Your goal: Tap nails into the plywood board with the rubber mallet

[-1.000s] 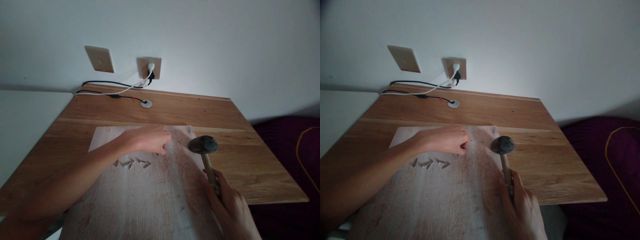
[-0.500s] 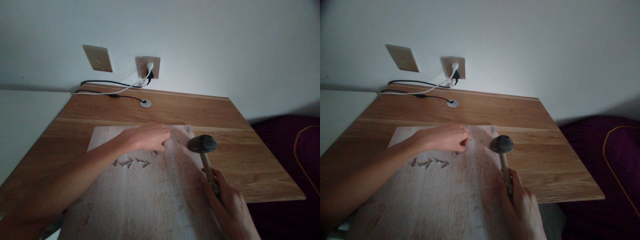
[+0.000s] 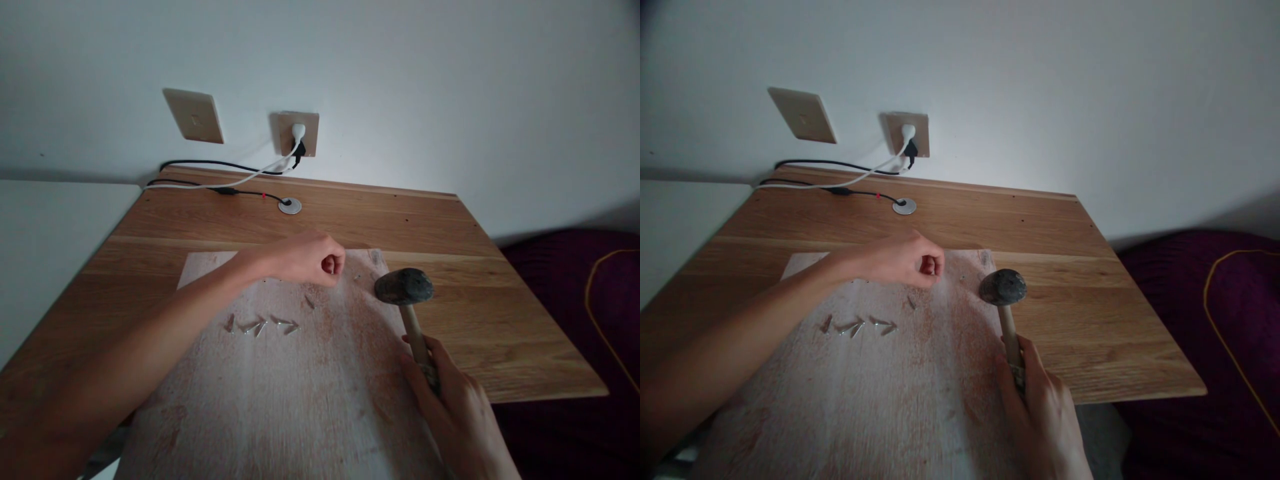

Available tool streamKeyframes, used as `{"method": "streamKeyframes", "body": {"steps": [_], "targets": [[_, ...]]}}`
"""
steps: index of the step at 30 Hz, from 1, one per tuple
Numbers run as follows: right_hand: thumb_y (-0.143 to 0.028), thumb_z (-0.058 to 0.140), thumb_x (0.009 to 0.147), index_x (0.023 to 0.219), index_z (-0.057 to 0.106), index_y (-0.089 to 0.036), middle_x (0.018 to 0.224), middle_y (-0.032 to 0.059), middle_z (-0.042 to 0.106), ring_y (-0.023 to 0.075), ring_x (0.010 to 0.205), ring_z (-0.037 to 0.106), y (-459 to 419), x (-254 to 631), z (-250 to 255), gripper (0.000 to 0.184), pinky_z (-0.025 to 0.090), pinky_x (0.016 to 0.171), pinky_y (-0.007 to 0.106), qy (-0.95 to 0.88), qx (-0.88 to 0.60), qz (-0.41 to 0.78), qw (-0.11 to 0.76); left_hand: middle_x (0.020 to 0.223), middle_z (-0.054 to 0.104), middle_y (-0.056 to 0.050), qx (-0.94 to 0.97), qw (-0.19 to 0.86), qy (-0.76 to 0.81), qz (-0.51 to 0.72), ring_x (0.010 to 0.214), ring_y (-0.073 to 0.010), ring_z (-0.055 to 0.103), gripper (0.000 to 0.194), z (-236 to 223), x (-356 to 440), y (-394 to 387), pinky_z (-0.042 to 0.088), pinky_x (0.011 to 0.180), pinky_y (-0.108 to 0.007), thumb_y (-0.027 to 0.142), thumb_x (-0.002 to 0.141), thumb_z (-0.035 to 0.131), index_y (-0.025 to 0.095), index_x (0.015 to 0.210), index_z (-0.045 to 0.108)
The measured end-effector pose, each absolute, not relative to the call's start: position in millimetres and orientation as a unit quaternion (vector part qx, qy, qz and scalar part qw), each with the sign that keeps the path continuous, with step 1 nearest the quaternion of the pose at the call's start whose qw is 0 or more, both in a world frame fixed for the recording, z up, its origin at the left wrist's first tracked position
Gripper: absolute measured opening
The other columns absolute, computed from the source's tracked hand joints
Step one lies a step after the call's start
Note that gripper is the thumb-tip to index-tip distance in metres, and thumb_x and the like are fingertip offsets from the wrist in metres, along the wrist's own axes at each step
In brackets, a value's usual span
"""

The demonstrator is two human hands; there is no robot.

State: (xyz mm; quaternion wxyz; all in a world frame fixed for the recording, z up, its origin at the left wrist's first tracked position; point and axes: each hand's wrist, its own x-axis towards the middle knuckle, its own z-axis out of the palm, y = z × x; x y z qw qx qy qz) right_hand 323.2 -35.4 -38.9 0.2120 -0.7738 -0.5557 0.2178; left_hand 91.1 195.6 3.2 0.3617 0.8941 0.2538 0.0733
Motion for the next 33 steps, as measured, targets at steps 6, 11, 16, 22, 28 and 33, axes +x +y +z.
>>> {"method": "streamKeyframes", "body": {"steps": [6, 11, 16, 22, 28, 33], "targets": [[-0.059, 0.047, 0.102, 0.118, 0.066, -0.024, 0.052, -0.0067, 0.055, 0.0239, 0.043, 0.06, -35, 319, -36, 0.042, 0.043, 0.052, 0.033, -0.538, -0.784, 0.218, 0.22, 0.081, 0.076, -0.004, 0.874, 0.403, 0.25, 0.108, 0.068, -0.012, 0.064, 0.009, -8, 89, 204, 0.042, 0.065, -0.025, 0.022, 0.082, 0.072, 0.014, 0.086, 0.076], [-0.059, 0.047, 0.102, 0.117, 0.067, -0.022, 0.055, -0.0038, 0.063, 0.0247, 0.046, 0.066, -34, 326, -39, 0.045, 0.046, 0.05, 0.033, -0.558, -0.771, 0.229, 0.207, 0.082, 0.077, -0.005, 0.863, 0.421, 0.253, 0.122, 0.068, -0.012, 0.066, 0.012, -12, 88, 205, 0.043, 0.064, -0.025, 0.023, 0.083, 0.073, 0.013, 0.089, 0.075], [-0.057, 0.047, 0.103, 0.118, 0.067, -0.023, 0.061, -0.0018, 0.068, 0.0258, 0.051, 0.069, -34, 323, -37, 0.042, 0.047, 0.054, 0.033, -0.554, -0.772, 0.221, 0.218, 0.081, 0.077, -0.004, 0.865, 0.418, 0.248, 0.122, 0.067, -0.0118, 0.066, 0.009, -14, 89, 204, 0.043, 0.066, -0.025, 0.022, 0.083, 0.073, 0.014, 0.087, 0.075], [-0.059, 0.048, 0.103, 0.117, 0.067, -0.025, 0.061, -0.0022, 0.066, 0.0252, 0.049, 0.064, -35, 316, -33, 0.041, 0.045, 0.056, 0.034, -0.538, -0.782, 0.22, 0.224, 0.078, 0.074, -0.002, 0.881, 0.393, 0.235, 0.121, 0.068, -0.0108, 0.063, 0.006, -14, 89, 205, 0.043, 0.068, -0.024, 0.018, 0.085, 0.068, 0.015, 0.086, 0.073], [-0.057, 0.047, 0.103, 0.117, 0.067, -0.025, 0.063, -0.0021, 0.069, 0.0252, 0.05, 0.066, -35, 316, -33, 0.04, 0.045, 0.056, 0.034, -0.533, -0.785, 0.224, 0.224, 0.09, 0.071, -0.005, 0.936, 0.26, 0.213, 0.102, 0.081, -0.0155, 0.064, 0.012, -14, 92, 200, 0.041, 0.073, -0.028, 0.016, 0.086, 0.069, 0.017, 0.094, 0.078], [-0.058, 0.049, 0.102, 0.118, 0.067, -0.024, 0.063, -0.0017, 0.07, 0.0262, 0.053, 0.069, -35, 317, -35, 0.041, 0.044, 0.056, 0.034, -0.537, -0.781, 0.223, 0.229, 0.09, 0.066, -0.004, 0.962, 0.191, 0.187, 0.059, 0.077, -0.0153, 0.06, 0.015, -16, 95, 193, 0.036, 0.068, -0.031, 0.012, 0.086, 0.067, 0.02, 0.091, 0.079]]}}
